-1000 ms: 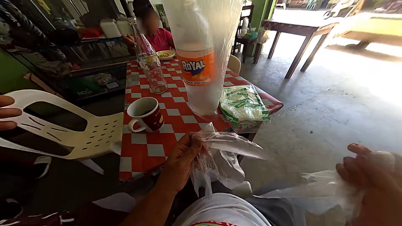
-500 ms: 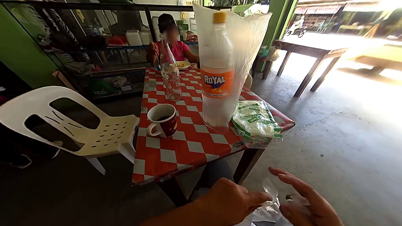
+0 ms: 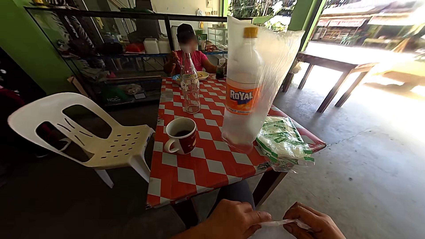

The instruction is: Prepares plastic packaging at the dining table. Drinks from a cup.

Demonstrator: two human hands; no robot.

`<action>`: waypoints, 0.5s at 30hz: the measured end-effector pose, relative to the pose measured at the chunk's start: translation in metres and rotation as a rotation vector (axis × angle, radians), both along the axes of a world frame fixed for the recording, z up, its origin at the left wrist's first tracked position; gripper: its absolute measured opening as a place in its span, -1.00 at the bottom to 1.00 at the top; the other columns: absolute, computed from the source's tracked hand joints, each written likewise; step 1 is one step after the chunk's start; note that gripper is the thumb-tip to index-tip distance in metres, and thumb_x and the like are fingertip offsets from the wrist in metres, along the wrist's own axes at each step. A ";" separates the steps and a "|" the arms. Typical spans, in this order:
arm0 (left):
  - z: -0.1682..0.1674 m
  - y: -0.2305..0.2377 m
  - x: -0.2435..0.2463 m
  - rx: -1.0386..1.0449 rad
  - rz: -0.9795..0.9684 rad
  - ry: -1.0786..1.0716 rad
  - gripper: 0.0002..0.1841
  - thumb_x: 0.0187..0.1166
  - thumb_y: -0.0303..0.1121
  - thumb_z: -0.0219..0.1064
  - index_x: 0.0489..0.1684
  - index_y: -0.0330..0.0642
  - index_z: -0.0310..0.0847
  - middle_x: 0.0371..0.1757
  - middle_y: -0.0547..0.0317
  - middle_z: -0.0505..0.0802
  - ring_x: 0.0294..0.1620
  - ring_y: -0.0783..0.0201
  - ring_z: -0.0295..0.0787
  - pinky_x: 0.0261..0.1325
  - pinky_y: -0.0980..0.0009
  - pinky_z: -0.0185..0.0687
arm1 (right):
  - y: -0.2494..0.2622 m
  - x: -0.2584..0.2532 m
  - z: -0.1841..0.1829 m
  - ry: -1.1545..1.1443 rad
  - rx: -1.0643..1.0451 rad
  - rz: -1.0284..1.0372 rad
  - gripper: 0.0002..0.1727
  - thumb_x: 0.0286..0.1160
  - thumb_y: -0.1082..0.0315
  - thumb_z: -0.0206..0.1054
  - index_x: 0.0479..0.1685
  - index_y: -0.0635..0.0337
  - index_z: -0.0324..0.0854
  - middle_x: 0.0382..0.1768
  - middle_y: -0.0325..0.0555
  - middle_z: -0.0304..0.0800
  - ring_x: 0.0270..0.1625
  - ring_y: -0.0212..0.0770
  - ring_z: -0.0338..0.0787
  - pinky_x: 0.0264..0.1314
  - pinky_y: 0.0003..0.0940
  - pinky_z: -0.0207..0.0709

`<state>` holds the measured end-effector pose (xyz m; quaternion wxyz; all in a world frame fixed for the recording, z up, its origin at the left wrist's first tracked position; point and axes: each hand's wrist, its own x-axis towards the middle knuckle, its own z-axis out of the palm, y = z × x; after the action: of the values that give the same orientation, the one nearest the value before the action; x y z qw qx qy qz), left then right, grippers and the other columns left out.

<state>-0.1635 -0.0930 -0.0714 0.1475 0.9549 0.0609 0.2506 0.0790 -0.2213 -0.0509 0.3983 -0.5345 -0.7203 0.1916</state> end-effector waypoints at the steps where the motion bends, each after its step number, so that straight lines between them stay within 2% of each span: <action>1: -0.002 0.002 0.000 0.008 0.022 0.019 -0.62 0.64 -0.17 0.36 0.37 0.00 0.74 -0.02 0.01 0.89 -0.11 0.05 0.88 -0.16 0.19 0.79 | 0.005 -0.003 0.001 -0.024 -0.009 0.010 -0.79 0.54 0.34 0.44 -0.20 0.37 0.79 -0.27 0.12 0.84 -0.17 -0.24 0.80 -0.05 -0.44 0.67; 2: -0.005 0.002 0.002 0.012 0.037 0.018 -0.50 0.55 -0.06 0.43 0.44 -0.01 0.70 0.17 -0.01 0.87 0.07 0.01 0.86 0.01 0.14 0.79 | 0.010 -0.007 0.001 -0.044 -0.018 0.027 -0.79 0.54 0.34 0.45 -0.20 0.37 0.80 -0.27 0.13 0.84 -0.18 -0.20 0.81 -0.06 -0.39 0.68; 3: -0.007 0.002 0.005 0.007 0.048 -0.008 -0.42 0.47 0.02 0.47 0.46 -0.05 0.68 0.17 0.00 0.87 0.09 0.01 0.85 0.03 0.12 0.77 | 0.015 -0.012 0.002 -0.055 -0.021 0.042 -0.79 0.54 0.33 0.46 -0.20 0.36 0.80 -0.28 0.14 0.84 -0.19 -0.18 0.82 -0.08 -0.37 0.69; 4: -0.007 0.001 0.008 -0.020 0.048 -0.051 -0.40 0.46 0.02 0.49 0.42 -0.13 0.69 0.04 -0.01 0.90 -0.03 0.03 0.87 -0.06 0.14 0.76 | 0.020 -0.017 0.004 -0.053 -0.015 0.053 -0.79 0.54 0.33 0.46 -0.20 0.36 0.79 -0.28 0.14 0.84 -0.20 -0.18 0.82 -0.09 -0.38 0.69; 6: -0.006 0.002 0.014 -0.139 0.033 -0.145 -0.55 0.55 -0.19 0.43 0.28 -0.33 0.73 -0.31 -0.03 0.91 -0.37 0.10 0.87 -0.29 0.22 0.75 | 0.027 -0.025 0.007 0.000 0.004 0.039 -0.77 0.55 0.32 0.44 -0.17 0.40 0.76 -0.28 0.11 0.84 -0.20 -0.28 0.80 -0.07 -0.48 0.66; 7: -0.004 0.003 0.015 -0.221 0.024 -0.180 -0.64 0.61 -0.31 0.37 0.22 -0.39 0.74 -0.35 -0.06 0.90 -0.41 0.12 0.88 -0.30 0.24 0.77 | 0.029 -0.026 0.009 0.043 0.006 0.024 -0.73 0.58 0.29 0.42 -0.10 0.40 0.74 -0.25 0.06 0.87 -0.17 -0.38 0.82 -0.02 -0.54 0.66; 8: -0.002 0.006 0.015 -0.301 0.017 -0.207 -0.71 0.66 -0.39 0.32 0.17 -0.41 0.74 -0.29 -0.07 0.92 -0.35 0.16 0.90 -0.20 0.29 0.79 | 0.031 -0.026 0.012 0.097 -0.013 0.018 -0.66 0.61 0.23 0.41 0.03 0.40 0.68 -0.19 -0.02 0.89 -0.12 -0.48 0.83 0.02 -0.56 0.69; 10: 0.001 0.012 0.013 -0.457 -0.010 -0.280 -0.78 0.69 -0.46 0.25 0.06 -0.42 0.75 -0.30 -0.05 0.90 -0.35 0.27 0.84 -0.17 0.44 0.74 | 0.033 -0.023 0.015 0.181 -0.092 0.052 -0.52 0.56 0.21 0.45 0.29 0.38 0.56 -0.04 -0.12 0.90 -0.01 -0.55 0.85 0.13 -0.52 0.74; 11: 0.001 0.014 0.013 -0.531 -0.030 -0.316 -0.79 0.71 -0.46 0.23 0.02 -0.43 0.74 -0.37 -0.02 0.86 -0.41 0.35 0.79 -0.22 0.52 0.71 | 0.033 -0.020 0.014 0.182 -0.116 0.073 -0.53 0.54 0.22 0.47 0.29 0.36 0.57 -0.03 -0.15 0.89 -0.01 -0.56 0.84 0.13 -0.53 0.74; 12: 0.002 0.016 0.011 -0.588 -0.045 -0.339 -0.79 0.74 -0.44 0.22 -0.02 -0.43 0.72 -0.42 0.01 0.83 -0.45 0.40 0.75 -0.27 0.57 0.67 | 0.035 -0.017 0.011 0.160 -0.104 0.078 -0.62 0.55 0.24 0.46 0.16 0.35 0.64 -0.11 -0.15 0.90 -0.07 -0.58 0.83 0.07 -0.56 0.73; 13: 0.003 0.018 0.009 -0.620 -0.052 -0.345 -0.78 0.75 -0.42 0.21 -0.04 -0.44 0.71 -0.43 0.02 0.82 -0.45 0.42 0.75 -0.27 0.58 0.67 | 0.037 -0.013 0.007 0.139 -0.070 0.068 -0.71 0.55 0.26 0.45 -0.02 0.36 0.73 -0.22 -0.12 0.88 -0.16 -0.56 0.80 -0.04 -0.59 0.68; 15: 0.006 0.020 0.005 -0.630 -0.053 -0.339 -0.75 0.78 -0.40 0.19 -0.01 -0.43 0.73 -0.38 0.04 0.85 -0.39 0.44 0.79 -0.20 0.58 0.71 | 0.040 -0.003 0.002 0.083 0.024 0.012 -0.76 0.60 0.19 0.40 -0.15 0.20 0.79 -0.29 -0.25 0.86 -0.21 -0.65 0.75 -0.11 -0.72 0.63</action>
<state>-0.1583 -0.0729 -0.0658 0.4492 0.8085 0.0849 0.3705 0.0760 -0.1815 -0.0488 0.4331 -0.5170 -0.7086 0.2074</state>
